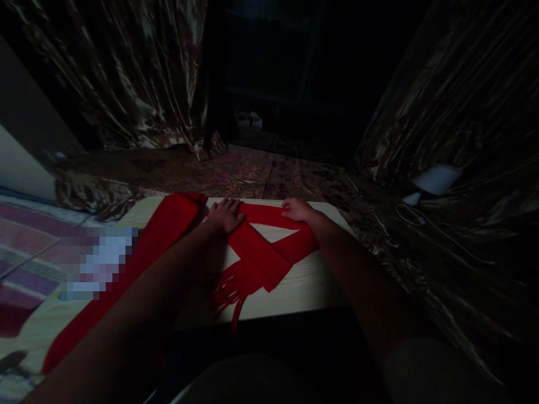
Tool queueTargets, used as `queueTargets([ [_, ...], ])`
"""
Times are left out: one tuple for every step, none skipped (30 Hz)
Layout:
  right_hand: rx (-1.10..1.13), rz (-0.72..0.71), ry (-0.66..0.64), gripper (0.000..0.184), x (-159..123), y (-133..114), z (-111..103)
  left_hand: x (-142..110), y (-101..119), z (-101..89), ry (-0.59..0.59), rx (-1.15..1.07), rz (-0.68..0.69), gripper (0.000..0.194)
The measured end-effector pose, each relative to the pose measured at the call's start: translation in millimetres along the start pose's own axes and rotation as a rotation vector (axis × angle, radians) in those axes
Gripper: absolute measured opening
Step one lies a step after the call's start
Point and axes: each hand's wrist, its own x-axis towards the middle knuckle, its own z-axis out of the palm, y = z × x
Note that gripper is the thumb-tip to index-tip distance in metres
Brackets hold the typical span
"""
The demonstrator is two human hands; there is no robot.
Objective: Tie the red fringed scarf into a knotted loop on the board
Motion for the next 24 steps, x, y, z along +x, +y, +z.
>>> queueTargets([
  [0.011, -0.011, -0.017, 0.04, 2, 1, 2, 0, 1, 0.1, 0.0, -0.004, -0.002, 0.081],
  [0.014, -0.013, -0.035, 0.041, 4, 1, 3, 0, 1, -0.3, -0.003, -0.008, -0.003, 0.081],
  [0.007, -0.006, -0.052, 0.04, 5, 1, 3, 0, 2, -1.0, -0.005, -0.011, -0.004, 0.082],
  [-0.004, 0.004, -0.065, 0.038, 5, 1, 2, 0, 3, -1.7, -0.006, -0.011, -0.007, 0.082],
  [-0.017, 0.013, -0.072, 0.035, 5, 0, 0, 0, 3, -2.2, -0.004, -0.011, -0.01, 0.083],
  [-0.031, 0.018, -0.073, 0.033, 5, -1, -1, 0, 3, -2.5, -0.001, -0.012, -0.011, 0.083],
  [-0.045, 0.02, -0.068, 0.031, 4, -2, -3, 0, 3, -2.4, -0.001, -0.015, -0.012, 0.083],
  [-0.055, 0.021, -0.064, 0.03, 4, -2, -6, 0, 3, -2.1, -0.002, -0.018, -0.013, 0.083],
  [-0.059, 0.023, -0.062, 0.03, 3, -3, -8, 0, 2, -1.5, -0.003, -0.022, -0.013, 0.083],
  [-0.058, 0.027, -0.066, 0.031, 2, -3, -9, 0, 2, -0.7, -0.002, -0.026, -0.012, 0.083],
  [-0.058, 0.034, -0.081, 0.032, 1, -3, -11, 0, 1, 0.2, 0.001, -0.029, -0.01, 0.083],
  [-0.062, 0.042, -0.108, 0.032, 0, -3, -12, 1, 1, 1.2, 0.005, -0.031, -0.008, 0.083],
  [-0.068, 0.051, -0.146, 0.031, 0, -2, -13, 1, 0, 2.1, 0.014, -0.031, -0.006, 0.083],
  [-0.071, 0.059, -0.184, 0.029, -1, -1, -14, 2, 0, 3.1, 0.024, -0.032, -0.003, 0.083],
  [-0.066, 0.069, -0.211, 0.028, -1, 1, -15, 2, 0, 3.9, 0.03, -0.033, -0.003, 0.083],
  [-0.052, 0.08, -0.223, 0.027, -1, 3, -16, 2, -1, 4.7, 0.033, -0.035, -0.004, 0.082],
  [-0.026, 0.092, -0.215, 0.026, -2, 5, -17, 2, -1, 5.3, 0.034, -0.036, -0.005, 0.082],
  [0.011, 0.103, -0.193, 0.026, -2, 8, -18, 2, -1, 5.8, 0.033, -0.037, -0.007, 0.082],
  [0.054, 0.111, -0.172, 0.027, -2, 10, -20, 2, -1, 6.2, 0.033, -0.036, -0.009, 0.082],
  [0.099, 0.11, -0.163, 0.028, -2, 13, -21, 2, -2, 6.5, 0.034, -0.034, -0.009, 0.082],
  [0.142, 0.107, -0.173, 0.029, -3, 16, -22, 2, -2, 6.8, 0.038, -0.033, -0.007, 0.083],
  [0.182, 0.104, -0.199, 0.028, -3, 18, -23, 2, -2, 6.9, 0.044, -0.032, -0.005, 0.083],
  [0.22, 0.102, -0.232, 0.027, -3, 20, -23, 2, -2, 6.9, 0.045, -0.033, -0.004, 0.083],
  [0.257, 0.106, -0.257, 0.026, -4, 22, -23, 2, -2, 6.8, 0.047, -0.035, -0.002, 0.082],
])
